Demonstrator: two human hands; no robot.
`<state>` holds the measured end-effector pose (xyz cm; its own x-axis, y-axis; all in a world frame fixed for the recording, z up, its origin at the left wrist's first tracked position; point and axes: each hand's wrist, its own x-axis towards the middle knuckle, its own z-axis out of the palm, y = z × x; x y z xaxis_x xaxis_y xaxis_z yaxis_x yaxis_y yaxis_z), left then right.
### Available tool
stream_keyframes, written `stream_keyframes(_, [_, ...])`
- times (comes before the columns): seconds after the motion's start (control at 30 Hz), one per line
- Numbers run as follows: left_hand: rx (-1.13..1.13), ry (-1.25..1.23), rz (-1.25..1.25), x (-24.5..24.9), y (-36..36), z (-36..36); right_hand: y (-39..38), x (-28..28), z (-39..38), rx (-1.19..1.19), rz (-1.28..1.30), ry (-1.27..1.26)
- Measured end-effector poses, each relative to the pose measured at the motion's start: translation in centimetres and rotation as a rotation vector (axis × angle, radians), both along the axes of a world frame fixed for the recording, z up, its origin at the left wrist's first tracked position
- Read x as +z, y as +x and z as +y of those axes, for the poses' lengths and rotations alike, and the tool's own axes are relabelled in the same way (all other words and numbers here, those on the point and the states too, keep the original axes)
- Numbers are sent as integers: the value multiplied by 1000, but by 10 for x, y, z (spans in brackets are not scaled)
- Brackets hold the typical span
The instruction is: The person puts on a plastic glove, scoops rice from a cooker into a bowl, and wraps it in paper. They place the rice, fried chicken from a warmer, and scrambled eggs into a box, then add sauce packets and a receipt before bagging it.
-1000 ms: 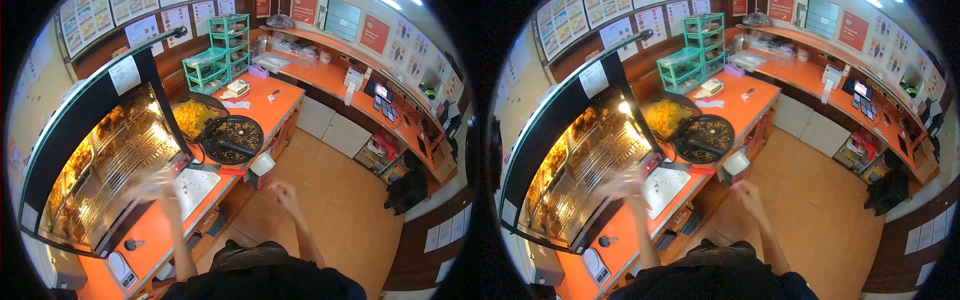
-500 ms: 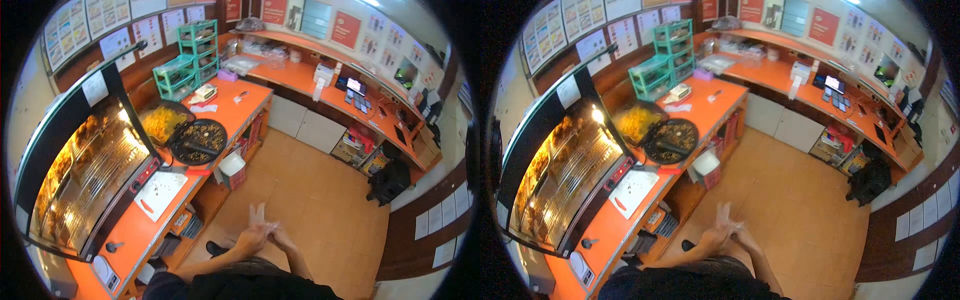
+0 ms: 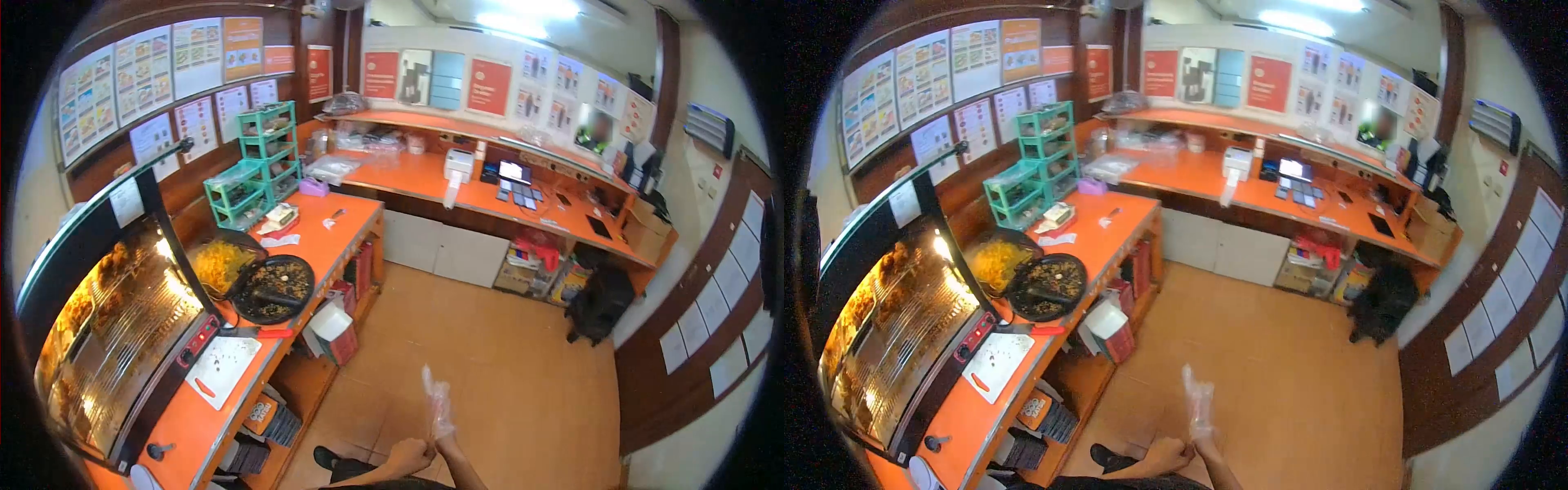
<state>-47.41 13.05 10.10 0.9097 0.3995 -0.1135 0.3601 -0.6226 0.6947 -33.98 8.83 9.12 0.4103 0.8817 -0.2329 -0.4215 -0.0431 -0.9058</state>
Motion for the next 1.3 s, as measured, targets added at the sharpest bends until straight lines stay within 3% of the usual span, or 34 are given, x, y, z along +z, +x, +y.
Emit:
stream_keyframes(0.07, [-68,3,-69,24,10,-18,8,8,-18,-34,-309,-68])
stream_keyframes(0.17, [-170,-50,-120,27,12,-38,22,30,-38,7,-1263,-376])
stream_keyframes(0.2, [-210,-79,-130,25,14,-43,24,39,-41,-15,-1408,-409])
stream_keyframes(0.27, [-404,-165,-227,8,16,-60,22,61,-47,-141,-1344,-301])
stream_keyframes(0.37, [-699,-219,-330,14,17,-74,15,96,-27,-414,-790,176])
stream_keyframes(0.43, [-817,-241,-357,10,16,-85,37,125,-12,-519,-751,184])
stream_keyframes(0.5, [-849,-272,-356,-11,17,-94,48,176,0,-446,-610,244])
stream_keyframes(0.57, [-674,-175,-350,-17,19,-89,71,211,25,-424,-939,293])
stream_keyframes(0.63, [-544,-116,-333,-6,17,-79,75,261,44,-421,-1084,283])
stream_keyframes(0.7, [-463,-94,-311,22,15,-62,74,299,63,-429,-1023,424])
stream_keyframes(0.9, [-271,-153,-329,16,3,-48,66,339,96,-368,-893,552])
stream_keyframes(1.1, [-244,-214,-237,14,-7,-38,53,347,109,-336,-733,563])
stream_keyframes(1.3, [-166,-212,-330,-5,-6,-29,57,342,123,-328,-648,596])
